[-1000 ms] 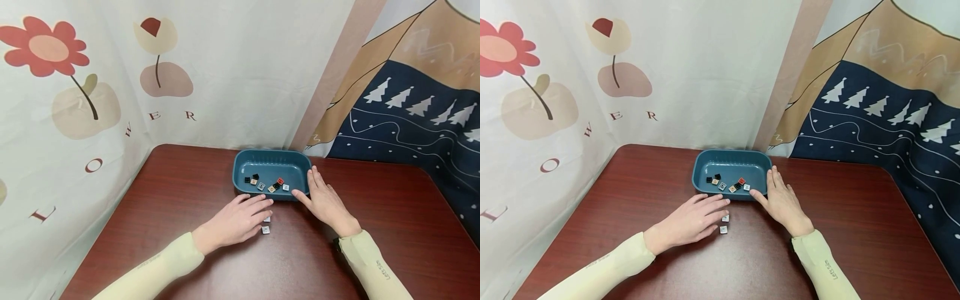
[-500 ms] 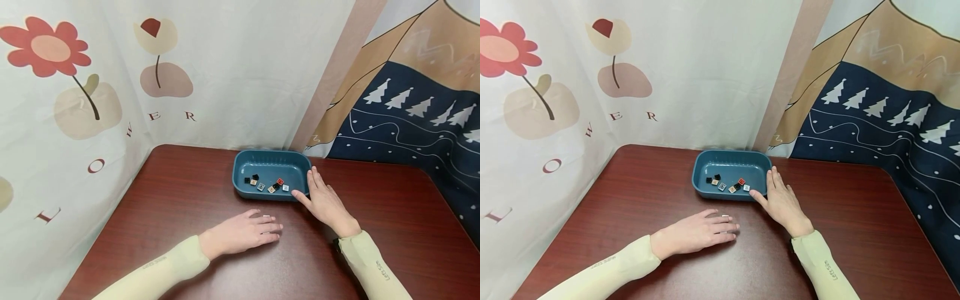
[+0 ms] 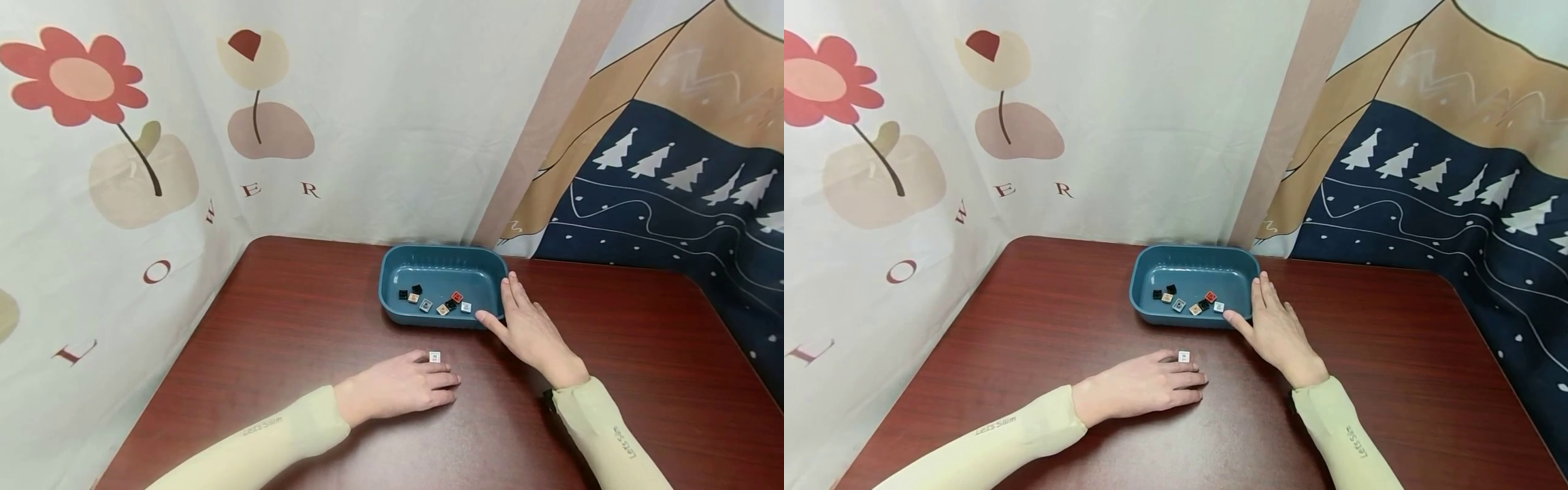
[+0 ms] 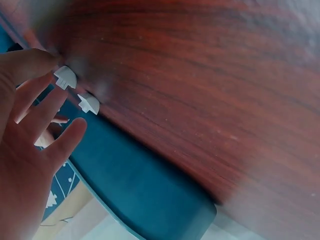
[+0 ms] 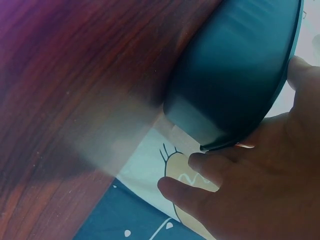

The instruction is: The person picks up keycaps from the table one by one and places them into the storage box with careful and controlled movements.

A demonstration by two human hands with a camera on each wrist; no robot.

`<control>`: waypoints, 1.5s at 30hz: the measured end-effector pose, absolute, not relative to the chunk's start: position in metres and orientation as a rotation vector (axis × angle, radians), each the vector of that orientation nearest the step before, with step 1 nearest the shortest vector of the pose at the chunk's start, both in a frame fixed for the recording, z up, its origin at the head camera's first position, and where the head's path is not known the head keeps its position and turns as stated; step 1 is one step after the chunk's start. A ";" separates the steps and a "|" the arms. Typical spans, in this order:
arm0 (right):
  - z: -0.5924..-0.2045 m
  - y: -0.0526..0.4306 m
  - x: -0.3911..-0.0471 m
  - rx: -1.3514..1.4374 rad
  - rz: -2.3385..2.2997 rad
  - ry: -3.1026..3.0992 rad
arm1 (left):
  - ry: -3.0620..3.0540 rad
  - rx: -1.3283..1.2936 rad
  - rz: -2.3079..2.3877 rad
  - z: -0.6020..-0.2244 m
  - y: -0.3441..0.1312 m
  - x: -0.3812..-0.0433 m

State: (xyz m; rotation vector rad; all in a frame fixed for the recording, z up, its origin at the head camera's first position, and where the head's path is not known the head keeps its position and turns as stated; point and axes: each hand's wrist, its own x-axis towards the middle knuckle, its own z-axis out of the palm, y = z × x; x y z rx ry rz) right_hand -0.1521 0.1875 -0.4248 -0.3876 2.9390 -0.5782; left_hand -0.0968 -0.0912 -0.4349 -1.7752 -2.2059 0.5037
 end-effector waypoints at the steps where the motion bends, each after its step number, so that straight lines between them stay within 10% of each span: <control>1: -0.425 0.188 -0.152 -0.388 -0.580 2.939 | -2.202 -1.776 0.502 -0.435 -0.091 -0.097; 45: -0.424 0.188 -0.152 -0.393 -0.596 2.925 | -2.377 -1.694 0.295 -0.428 -0.111 -0.092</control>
